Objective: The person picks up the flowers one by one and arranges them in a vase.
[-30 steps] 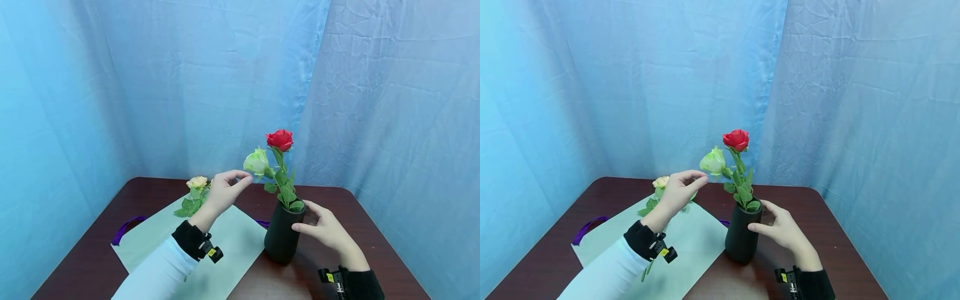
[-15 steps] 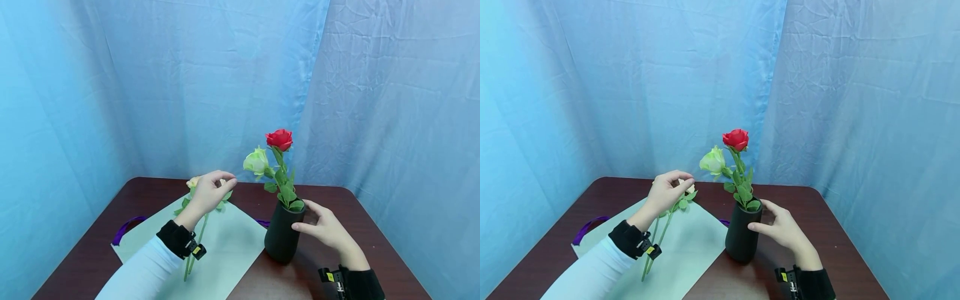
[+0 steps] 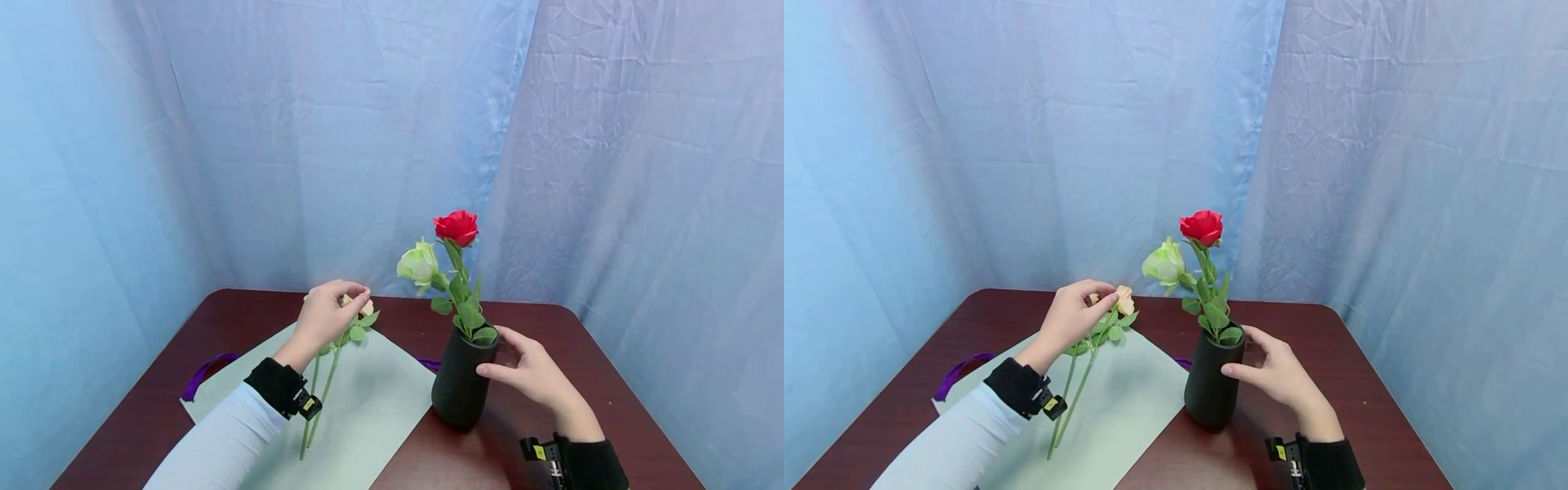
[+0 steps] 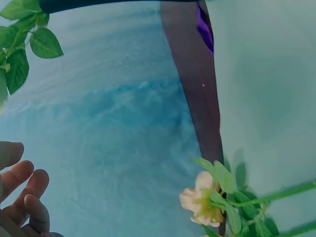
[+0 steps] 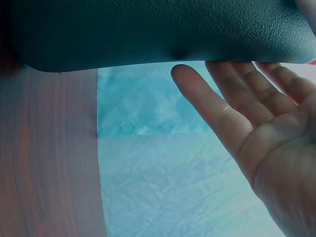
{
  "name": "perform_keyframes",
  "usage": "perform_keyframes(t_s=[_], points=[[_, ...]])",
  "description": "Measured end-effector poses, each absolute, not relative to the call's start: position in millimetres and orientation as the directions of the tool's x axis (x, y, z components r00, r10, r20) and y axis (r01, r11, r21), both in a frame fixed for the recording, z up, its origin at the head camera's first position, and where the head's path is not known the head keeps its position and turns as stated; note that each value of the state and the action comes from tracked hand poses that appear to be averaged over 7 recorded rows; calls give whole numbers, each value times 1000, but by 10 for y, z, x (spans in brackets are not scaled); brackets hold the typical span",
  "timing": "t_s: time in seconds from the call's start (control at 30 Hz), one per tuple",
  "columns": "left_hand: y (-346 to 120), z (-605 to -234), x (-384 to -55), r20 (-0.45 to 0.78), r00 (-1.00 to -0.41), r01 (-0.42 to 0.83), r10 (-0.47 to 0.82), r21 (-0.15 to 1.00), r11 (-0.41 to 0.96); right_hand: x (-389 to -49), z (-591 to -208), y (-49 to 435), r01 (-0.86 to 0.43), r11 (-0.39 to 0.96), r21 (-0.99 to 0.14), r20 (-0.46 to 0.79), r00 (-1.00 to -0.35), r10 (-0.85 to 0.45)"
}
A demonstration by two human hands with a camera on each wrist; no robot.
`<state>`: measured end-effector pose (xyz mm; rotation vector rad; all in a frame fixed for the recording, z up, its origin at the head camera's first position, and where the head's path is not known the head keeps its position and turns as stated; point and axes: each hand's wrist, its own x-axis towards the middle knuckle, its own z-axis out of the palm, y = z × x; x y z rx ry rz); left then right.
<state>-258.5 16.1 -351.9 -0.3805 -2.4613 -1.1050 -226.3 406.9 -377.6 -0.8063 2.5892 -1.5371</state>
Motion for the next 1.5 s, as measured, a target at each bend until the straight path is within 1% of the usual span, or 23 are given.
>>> perform_keyframes(t_s=[0.53, 0.83, 1.07, 1.23, 1.4, 1.5], points=[[-12, -3720, -2706, 350, -937, 242, 1, 643, 726, -2279, -3794, 4079, -420, 371, -828, 241, -864, -441], [-25, -3909, -2800, 294, -955, 170, -21, 608, 776, -2285, -3808, 4083, -416, 368, -832, 237, -865, -443], [-9, -4045, -2845, 166, -985, 59, -55, 612, 788, -2285, -3780, 4083, -405, 391, -826, 222, -872, -436], [-5, -4122, -2870, 99, -993, 4, -71, 603, 798, -2276, -3768, 4081, -399, 389, -830, 216, -874, -435], [-12, -4197, -2894, 55, -996, -20, -63, 577, 816, -2277, -3771, 4075, -402, 387, -830, 219, -872, -437], [-16, -4251, -2914, 39, -998, -17, -46, 540, 841, -2279, -3775, 4071, -404, 382, -831, 223, -871, -438]])
